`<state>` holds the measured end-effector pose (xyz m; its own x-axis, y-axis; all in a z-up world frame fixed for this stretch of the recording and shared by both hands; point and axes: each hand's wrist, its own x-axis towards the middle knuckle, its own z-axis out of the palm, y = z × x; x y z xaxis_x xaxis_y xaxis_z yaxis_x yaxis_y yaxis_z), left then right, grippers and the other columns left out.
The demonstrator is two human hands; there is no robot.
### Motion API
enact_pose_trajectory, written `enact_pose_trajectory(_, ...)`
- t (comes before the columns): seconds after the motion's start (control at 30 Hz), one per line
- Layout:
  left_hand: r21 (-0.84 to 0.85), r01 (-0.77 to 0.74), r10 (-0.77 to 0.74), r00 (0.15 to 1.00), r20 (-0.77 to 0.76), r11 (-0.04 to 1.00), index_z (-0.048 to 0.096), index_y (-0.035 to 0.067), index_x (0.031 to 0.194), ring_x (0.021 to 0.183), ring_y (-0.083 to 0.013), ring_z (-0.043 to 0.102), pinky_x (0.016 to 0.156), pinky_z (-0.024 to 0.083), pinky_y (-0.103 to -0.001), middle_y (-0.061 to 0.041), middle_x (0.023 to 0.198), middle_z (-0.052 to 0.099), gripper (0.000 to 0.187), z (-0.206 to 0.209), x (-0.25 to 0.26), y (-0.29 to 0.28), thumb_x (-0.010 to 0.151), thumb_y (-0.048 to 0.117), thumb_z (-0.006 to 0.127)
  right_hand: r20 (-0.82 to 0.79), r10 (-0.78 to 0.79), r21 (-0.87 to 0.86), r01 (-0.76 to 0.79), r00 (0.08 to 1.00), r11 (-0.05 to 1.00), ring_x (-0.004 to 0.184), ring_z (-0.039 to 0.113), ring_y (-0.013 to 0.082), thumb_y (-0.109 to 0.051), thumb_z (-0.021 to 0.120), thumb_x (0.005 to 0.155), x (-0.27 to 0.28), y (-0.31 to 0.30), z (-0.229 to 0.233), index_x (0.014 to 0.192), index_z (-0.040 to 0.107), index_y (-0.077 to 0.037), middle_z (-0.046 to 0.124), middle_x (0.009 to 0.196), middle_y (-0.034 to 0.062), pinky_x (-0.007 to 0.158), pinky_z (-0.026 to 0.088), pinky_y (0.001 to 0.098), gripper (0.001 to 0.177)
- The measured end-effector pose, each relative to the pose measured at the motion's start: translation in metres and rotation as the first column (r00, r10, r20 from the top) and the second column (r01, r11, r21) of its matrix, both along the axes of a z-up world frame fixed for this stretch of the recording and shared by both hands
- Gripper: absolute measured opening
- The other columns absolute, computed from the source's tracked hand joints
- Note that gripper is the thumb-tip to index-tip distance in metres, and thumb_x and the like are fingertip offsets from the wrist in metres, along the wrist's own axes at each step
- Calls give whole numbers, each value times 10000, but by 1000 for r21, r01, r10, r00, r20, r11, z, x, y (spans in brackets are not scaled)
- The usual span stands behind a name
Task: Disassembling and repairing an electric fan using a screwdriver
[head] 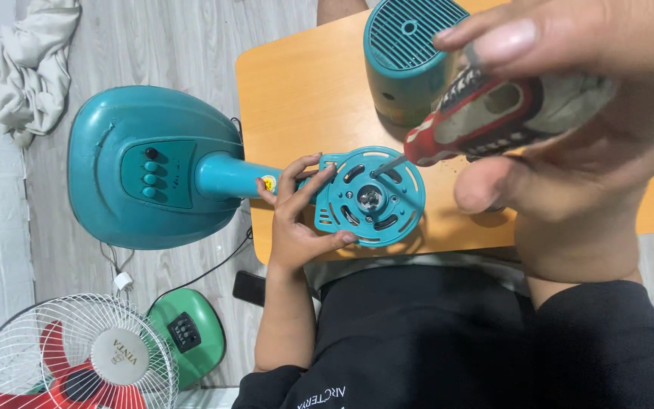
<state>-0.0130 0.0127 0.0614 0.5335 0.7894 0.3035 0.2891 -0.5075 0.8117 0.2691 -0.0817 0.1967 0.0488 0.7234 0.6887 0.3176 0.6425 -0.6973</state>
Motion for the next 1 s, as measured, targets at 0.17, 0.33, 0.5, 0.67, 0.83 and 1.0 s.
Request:
enact_pose_trajectory(0.17, -11, -4, 4, 1000, 6, 1000, 691, 137, 1284, 1298, -316, 582, 1192, -188, -674, -100, 1463, 506, 911, 1, 0, 0, 495, 557, 870, -6, -29, 4, 29, 1000, 1000, 1190, 727, 308, -387, 833, 809, 7, -6, -1, 1347, 465, -25, 590, 1226, 186, 1244, 666, 463, 746)
enact_pose_trajectory(0.33, -12, 1, -1, 1000, -8, 1000, 699, 129, 1278, 1272, -292, 587, 1178, -175, -653, -95, 1456, 504, 903, 4, 0, -1, 490, 526, 892, -16, -76, 18, 76, 997, 997, 1149, 727, 303, -391, 822, 811, -10, 7, 9, 1363, 443, -2, 593, 1172, 181, 1261, 675, 476, 775)
enact_pose_trajectory(0.5, -4, 3, -3, 1000, 19, 1000, 694, 118, 1277, 1289, -325, 595, 1178, -196, -684, -112, 1459, 509, 908, -1, 2, 0, 500, 551, 877, -65, -7, -13, 6, 998, 1000, 1290, 711, 334, -320, 697, 922, -14, 14, 19, 1421, 394, -60, 575, 1325, 199, 1337, 663, 491, 639)
enact_pose_trajectory(0.67, -8, -2, 2, 1000, 11, 1000, 701, 97, 1269, 1260, -309, 596, 1188, -176, -675, -105, 1450, 501, 901, 4, 2, -1, 507, 546, 869, -202, 255, -1, -260, 946, 966, 1109, 803, 238, -44, 896, 882, -13, 16, 10, 1590, 436, -232, 705, 1299, 196, 1037, 746, 315, 865)
enact_pose_trajectory(0.83, 5, 2, -2, 1000, -24, 1000, 696, 100, 1279, 1248, -295, 601, 1165, -160, -680, -117, 1445, 505, 912, 5, 2, 0, 498, 539, 873, 122, -18, 60, 11, 992, 998, 1013, 751, 272, -356, 983, 682, -27, 18, 33, 970, 663, -112, 667, 1037, 181, 993, 656, 415, 495)
enact_pose_trajectory(1.0, 1, -9, 9, 1000, -15, 1000, 692, 122, 1290, 1271, -315, 601, 1156, -201, -700, -111, 1458, 511, 932, 0, 2, 2, 484, 552, 875, 160, -117, 74, 106, 980, 992, 963, 701, 245, -276, 1028, 816, -20, 17, 23, 1150, 634, -55, 666, 1081, 173, 891, 607, 360, 562)
